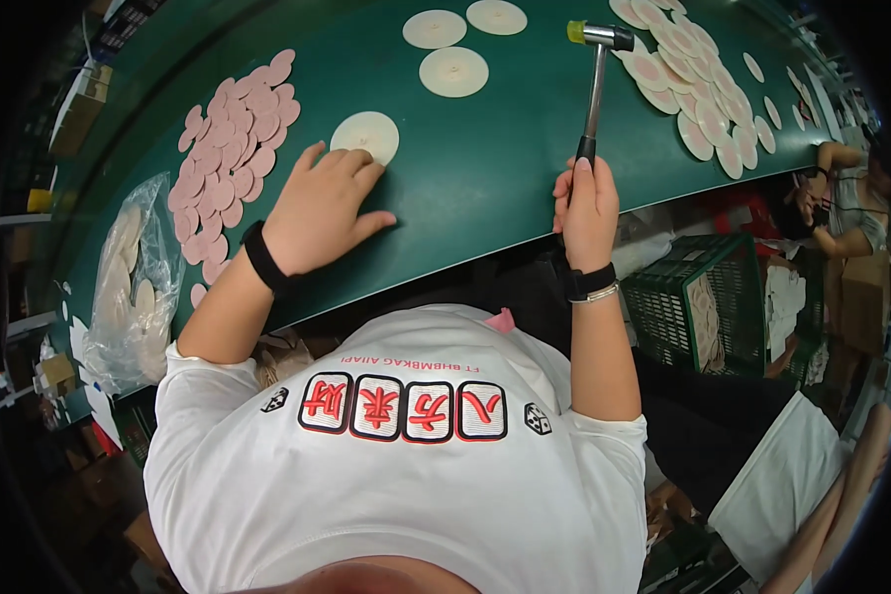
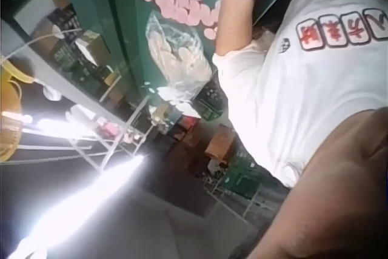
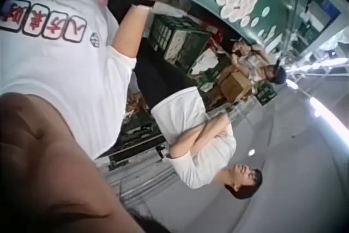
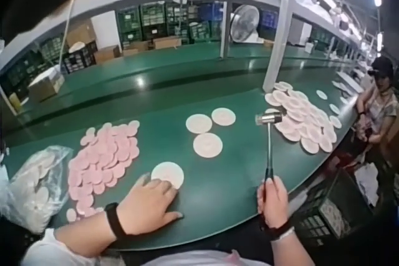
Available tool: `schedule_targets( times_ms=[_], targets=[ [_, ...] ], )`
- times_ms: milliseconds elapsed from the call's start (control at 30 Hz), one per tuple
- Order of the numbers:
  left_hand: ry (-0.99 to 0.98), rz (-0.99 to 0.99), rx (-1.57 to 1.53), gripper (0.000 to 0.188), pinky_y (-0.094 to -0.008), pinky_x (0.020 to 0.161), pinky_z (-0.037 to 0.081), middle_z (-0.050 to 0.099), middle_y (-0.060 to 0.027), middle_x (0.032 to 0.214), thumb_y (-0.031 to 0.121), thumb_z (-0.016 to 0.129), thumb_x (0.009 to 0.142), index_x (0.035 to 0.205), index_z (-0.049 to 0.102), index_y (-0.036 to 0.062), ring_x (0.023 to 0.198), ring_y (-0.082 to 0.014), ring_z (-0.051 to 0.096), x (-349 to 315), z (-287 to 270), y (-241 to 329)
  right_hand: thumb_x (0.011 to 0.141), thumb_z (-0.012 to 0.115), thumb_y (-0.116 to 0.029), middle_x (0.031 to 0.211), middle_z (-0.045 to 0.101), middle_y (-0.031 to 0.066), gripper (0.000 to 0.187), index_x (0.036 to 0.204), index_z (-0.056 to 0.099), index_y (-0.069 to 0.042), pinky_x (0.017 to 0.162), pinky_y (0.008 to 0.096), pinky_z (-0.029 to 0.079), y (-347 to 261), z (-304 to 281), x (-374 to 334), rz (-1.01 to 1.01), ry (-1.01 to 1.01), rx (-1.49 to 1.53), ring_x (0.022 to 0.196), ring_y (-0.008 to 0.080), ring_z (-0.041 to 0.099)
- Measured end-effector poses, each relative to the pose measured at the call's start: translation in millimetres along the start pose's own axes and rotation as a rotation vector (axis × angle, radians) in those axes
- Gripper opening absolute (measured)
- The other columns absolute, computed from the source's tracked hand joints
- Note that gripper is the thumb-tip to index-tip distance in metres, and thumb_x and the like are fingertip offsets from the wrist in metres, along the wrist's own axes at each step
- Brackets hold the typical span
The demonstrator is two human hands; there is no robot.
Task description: The person assembles components by placing a pink disc onto a white base and striking the center with a hammer. This process is repeated for several sets of parts, with the person occasionally turning the discs over.
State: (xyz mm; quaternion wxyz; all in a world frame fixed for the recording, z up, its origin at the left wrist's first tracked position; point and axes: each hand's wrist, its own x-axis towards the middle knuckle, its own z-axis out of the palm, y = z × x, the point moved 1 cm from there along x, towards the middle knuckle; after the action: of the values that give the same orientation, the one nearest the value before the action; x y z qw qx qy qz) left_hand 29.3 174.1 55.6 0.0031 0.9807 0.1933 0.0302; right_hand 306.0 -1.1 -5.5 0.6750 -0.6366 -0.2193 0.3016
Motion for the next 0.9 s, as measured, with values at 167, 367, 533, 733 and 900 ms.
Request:
schedule_targets(
  times_ms=[167,367,533,733,900],
  targets=[
    [0.163,-0.037,0.005,0.054,-0.0497,0.106,0.045,0.065,-0.0116,0.112,0.047,0.076,0.089,0.119,0.068,0.0023,0.110,-0.0272,0.064,-15,-2,12,0.110,0.058,-0.018,0.084,0.065,0.0019,0.024,0.125,0.062,-0.001,0.047,0.0228,0.040,-16,4,-43,-0.169,-0.204,-0.339,0.053,0.0061,0.050],
    [0.091,-0.114,0.100,0.056,-0.0436,0.093,0.049,0.060,-0.0092,0.106,0.049,0.077,0.087,0.115,0.070,0.0013,0.099,-0.0234,0.061,-17,16,11,0.106,0.063,-0.014,0.100,0.074,0.0164,0.034,0.137,0.063,-0.001,0.071,0.0345,0.055,-41,49,-95,-0.422,-0.396,-0.929,0.082,0.0277,0.072],
    [0.096,-0.094,0.123,0.054,-0.0388,0.084,0.049,0.058,-0.0078,0.104,0.050,0.077,0.086,0.109,0.071,0.0013,0.095,-0.0225,0.059,-21,21,13,0.105,0.064,-0.018,0.098,0.073,0.0195,0.033,0.135,0.062,-0.003,0.066,0.0439,0.055,-43,70,-102,-0.430,-0.324,-0.964,0.079,0.0375,0.071],
    [0.101,-0.081,0.089,0.053,-0.0351,0.075,0.049,0.057,-0.0077,0.102,0.051,0.077,0.086,0.105,0.073,0.0016,0.094,-0.0222,0.058,-23,25,10,0.105,0.063,-0.019,0.096,0.073,0.0183,0.034,0.136,0.061,-0.005,0.063,0.0455,0.056,-39,78,-104,-0.331,-0.320,-1.071,0.076,0.0381,0.071],
    [-0.043,-0.125,0.085,0.075,-0.0349,0.086,0.052,0.061,-0.0089,0.113,0.050,0.076,0.086,0.133,0.061,-0.0057,0.106,-0.0227,0.062,-22,17,14,0.106,0.063,-0.020,0.094,0.073,0.0173,0.036,0.139,0.060,-0.006,0.062,0.0461,0.056,-32,80,-105,-0.406,-0.284,-1.050,0.075,0.0380,0.072]
  ],
)
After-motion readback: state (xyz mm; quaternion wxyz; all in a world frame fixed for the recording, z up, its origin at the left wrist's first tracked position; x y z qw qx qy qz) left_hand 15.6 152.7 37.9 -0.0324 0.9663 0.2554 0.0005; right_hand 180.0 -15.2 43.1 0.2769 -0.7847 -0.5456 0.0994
